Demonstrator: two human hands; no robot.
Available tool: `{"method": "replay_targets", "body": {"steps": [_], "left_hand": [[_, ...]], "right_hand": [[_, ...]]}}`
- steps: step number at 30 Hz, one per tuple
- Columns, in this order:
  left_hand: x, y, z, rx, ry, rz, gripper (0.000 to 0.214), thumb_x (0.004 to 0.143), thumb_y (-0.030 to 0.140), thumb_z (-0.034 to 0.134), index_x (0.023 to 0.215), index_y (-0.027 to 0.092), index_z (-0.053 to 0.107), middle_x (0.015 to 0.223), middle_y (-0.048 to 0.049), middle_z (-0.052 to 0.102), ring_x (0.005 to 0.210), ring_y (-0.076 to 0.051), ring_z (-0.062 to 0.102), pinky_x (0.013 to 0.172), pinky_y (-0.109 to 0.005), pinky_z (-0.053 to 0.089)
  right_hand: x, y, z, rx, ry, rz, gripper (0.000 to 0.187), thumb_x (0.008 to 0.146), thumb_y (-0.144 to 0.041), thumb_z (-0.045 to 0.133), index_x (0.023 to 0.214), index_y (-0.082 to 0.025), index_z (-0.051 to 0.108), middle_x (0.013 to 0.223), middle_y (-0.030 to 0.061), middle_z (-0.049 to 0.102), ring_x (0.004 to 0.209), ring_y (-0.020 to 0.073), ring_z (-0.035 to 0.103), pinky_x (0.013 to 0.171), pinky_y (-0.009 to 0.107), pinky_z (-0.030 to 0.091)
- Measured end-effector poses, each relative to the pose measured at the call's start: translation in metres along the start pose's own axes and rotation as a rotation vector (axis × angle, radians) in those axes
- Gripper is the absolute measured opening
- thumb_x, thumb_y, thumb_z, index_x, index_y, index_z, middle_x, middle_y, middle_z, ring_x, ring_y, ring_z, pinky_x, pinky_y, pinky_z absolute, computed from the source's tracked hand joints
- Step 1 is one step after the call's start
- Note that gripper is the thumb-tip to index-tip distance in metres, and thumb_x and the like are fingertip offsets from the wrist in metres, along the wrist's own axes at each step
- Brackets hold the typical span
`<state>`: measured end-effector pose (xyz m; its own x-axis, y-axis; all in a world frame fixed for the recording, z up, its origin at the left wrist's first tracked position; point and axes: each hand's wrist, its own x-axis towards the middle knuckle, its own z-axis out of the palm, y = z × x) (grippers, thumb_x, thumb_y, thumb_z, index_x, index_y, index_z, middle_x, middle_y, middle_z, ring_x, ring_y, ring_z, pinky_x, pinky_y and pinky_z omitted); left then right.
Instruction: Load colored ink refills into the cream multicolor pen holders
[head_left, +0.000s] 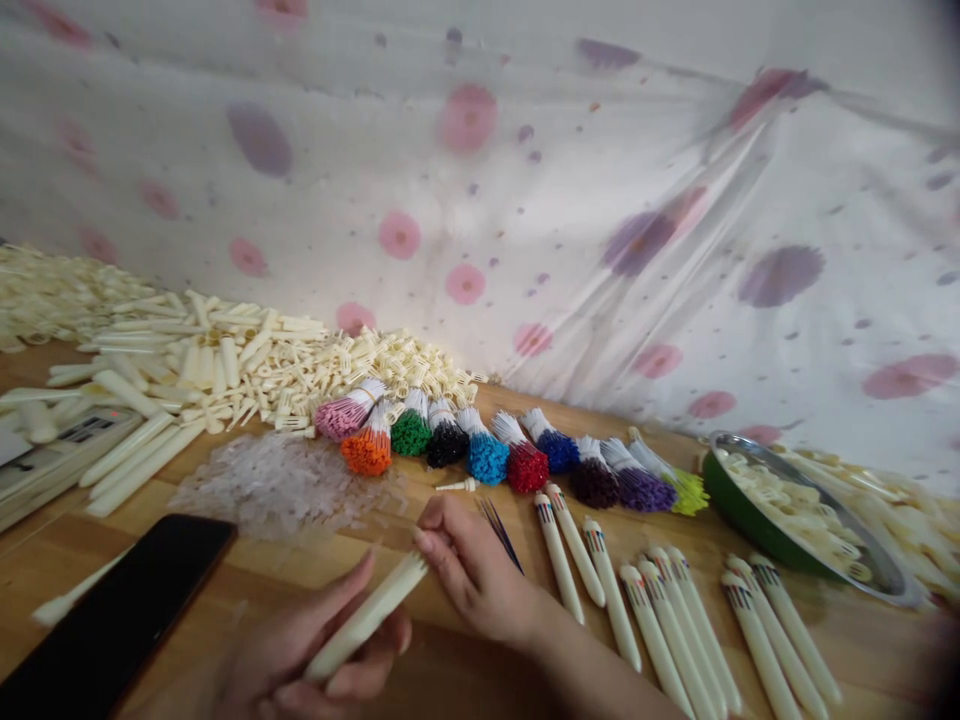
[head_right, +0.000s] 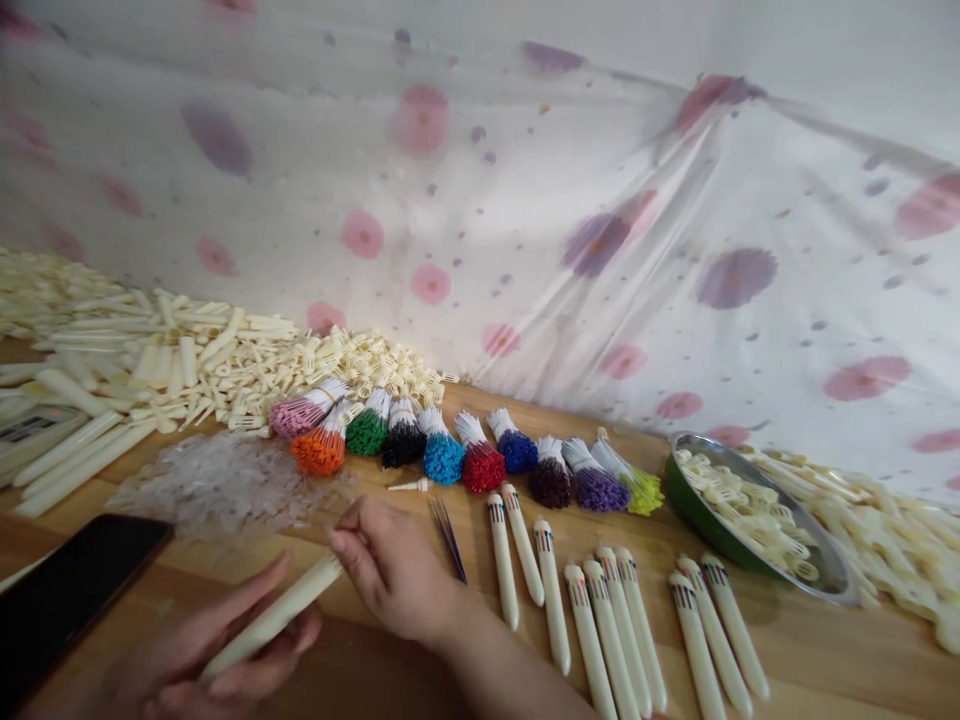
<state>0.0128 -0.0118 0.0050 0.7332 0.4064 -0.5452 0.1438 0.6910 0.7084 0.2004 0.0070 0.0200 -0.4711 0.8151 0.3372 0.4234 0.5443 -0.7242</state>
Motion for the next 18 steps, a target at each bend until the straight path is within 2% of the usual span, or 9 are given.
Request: {"method": "replay_targets", "body": {"steps": [2, 3, 6, 10, 11, 12, 13, 15, 18], "left_hand": [[-0.002, 0.0, -0.001, -0.068, -0.053, -0.013, 0.049, 0.068, 0.071, 0.045, 0.071, 0.022, 0.045, 0.041, 0.0133, 0.024, 0.032, -0.005, 0.004, 0.032, -0.02, 0.002], [-0.001, 0.0, 0.0, -0.016, 0.022, 0.005, 0.049, 0.067, 0.072, 0.044, 0.067, 0.023, 0.043, 0.041, 0.0132, 0.022, 0.033, -0.005, 0.004, 0.033, -0.02, 0.002], [0.008, -0.002, 0.009, 0.23, 0.344, 0.111, 0.047, 0.07, 0.069, 0.042, 0.063, 0.023, 0.041, 0.047, 0.0102, 0.027, 0.038, -0.007, 0.017, 0.039, -0.021, 0.013], [0.022, -0.007, 0.02, 0.831, 0.843, 0.276, 0.027, 0.073, 0.048, 0.051, 0.062, 0.024, 0.046, 0.056, 0.0022, 0.042, 0.054, -0.017, 0.043, 0.055, -0.03, 0.028], [0.024, -0.007, 0.02, 0.949, 0.913, 0.301, 0.025, 0.074, 0.045, 0.05, 0.062, 0.023, 0.047, 0.058, 0.0004, 0.045, 0.057, -0.019, 0.046, 0.058, -0.032, 0.03], [0.024, -0.007, 0.02, 0.986, 0.93, 0.33, 0.025, 0.075, 0.044, 0.049, 0.063, 0.023, 0.048, 0.059, -0.0003, 0.047, 0.059, -0.02, 0.047, 0.06, -0.032, 0.03], [0.023, -0.006, 0.019, 0.94, 0.894, 0.357, 0.026, 0.076, 0.045, 0.048, 0.065, 0.023, 0.048, 0.06, 0.0002, 0.048, 0.059, -0.019, 0.047, 0.059, -0.031, 0.031], [0.018, -0.002, 0.014, 0.65, 0.691, 0.329, 0.032, 0.078, 0.054, 0.044, 0.071, 0.022, 0.048, 0.058, 0.004, 0.045, 0.05, -0.013, 0.04, 0.049, -0.024, 0.03], [0.005, 0.005, 0.005, 0.073, 0.198, 0.058, 0.051, 0.07, 0.072, 0.04, 0.081, 0.022, 0.048, 0.05, 0.0112, 0.032, 0.036, -0.006, 0.012, 0.035, -0.019, 0.009]], "right_hand": [[0.001, -0.001, 0.0, -0.039, -0.033, -0.013, 0.021, 0.091, -0.031, 0.032, 0.074, -0.021, 0.039, 0.066, -0.0015, 0.044, 0.06, 0.0114, 0.042, 0.057, 0.021, 0.033], [0.002, -0.001, 0.001, -0.074, -0.051, 0.03, 0.023, 0.091, -0.03, 0.031, 0.072, -0.021, 0.039, 0.064, -0.0017, 0.044, 0.058, 0.0112, 0.042, 0.056, 0.021, 0.032], [0.006, 0.003, 0.004, -0.161, -0.063, 0.196, 0.028, 0.091, -0.027, 0.031, 0.065, -0.021, 0.036, 0.057, -0.0034, 0.04, 0.051, 0.0103, 0.035, 0.05, 0.022, 0.027], [0.009, 0.012, 0.006, -0.19, -0.084, 0.273, 0.03, 0.085, -0.017, 0.04, 0.056, -0.021, 0.033, 0.05, -0.0054, 0.032, 0.045, 0.0097, 0.025, 0.046, 0.024, 0.019], [0.009, 0.014, 0.006, -0.189, -0.086, 0.279, 0.03, 0.084, -0.016, 0.04, 0.055, -0.021, 0.033, 0.05, -0.0055, 0.032, 0.045, 0.0097, 0.025, 0.046, 0.024, 0.019], [0.008, 0.014, 0.005, -0.184, -0.079, 0.277, 0.03, 0.086, -0.017, 0.039, 0.057, -0.021, 0.033, 0.051, -0.0053, 0.033, 0.046, 0.0098, 0.027, 0.046, 0.023, 0.02], [0.008, 0.014, 0.004, -0.177, -0.065, 0.268, 0.029, 0.088, -0.02, 0.037, 0.059, -0.021, 0.034, 0.053, -0.0049, 0.035, 0.048, 0.01, 0.03, 0.047, 0.023, 0.023], [0.006, 0.01, 0.001, -0.152, -0.04, 0.22, 0.027, 0.091, -0.027, 0.032, 0.065, -0.021, 0.036, 0.06, -0.0034, 0.04, 0.055, 0.0106, 0.037, 0.052, 0.021, 0.029], [0.003, 0.002, -0.002, -0.064, -0.026, 0.067, 0.026, 0.091, -0.034, 0.031, 0.069, -0.021, 0.036, 0.068, -0.0018, 0.043, 0.063, 0.0114, 0.042, 0.061, 0.021, 0.034]]}}
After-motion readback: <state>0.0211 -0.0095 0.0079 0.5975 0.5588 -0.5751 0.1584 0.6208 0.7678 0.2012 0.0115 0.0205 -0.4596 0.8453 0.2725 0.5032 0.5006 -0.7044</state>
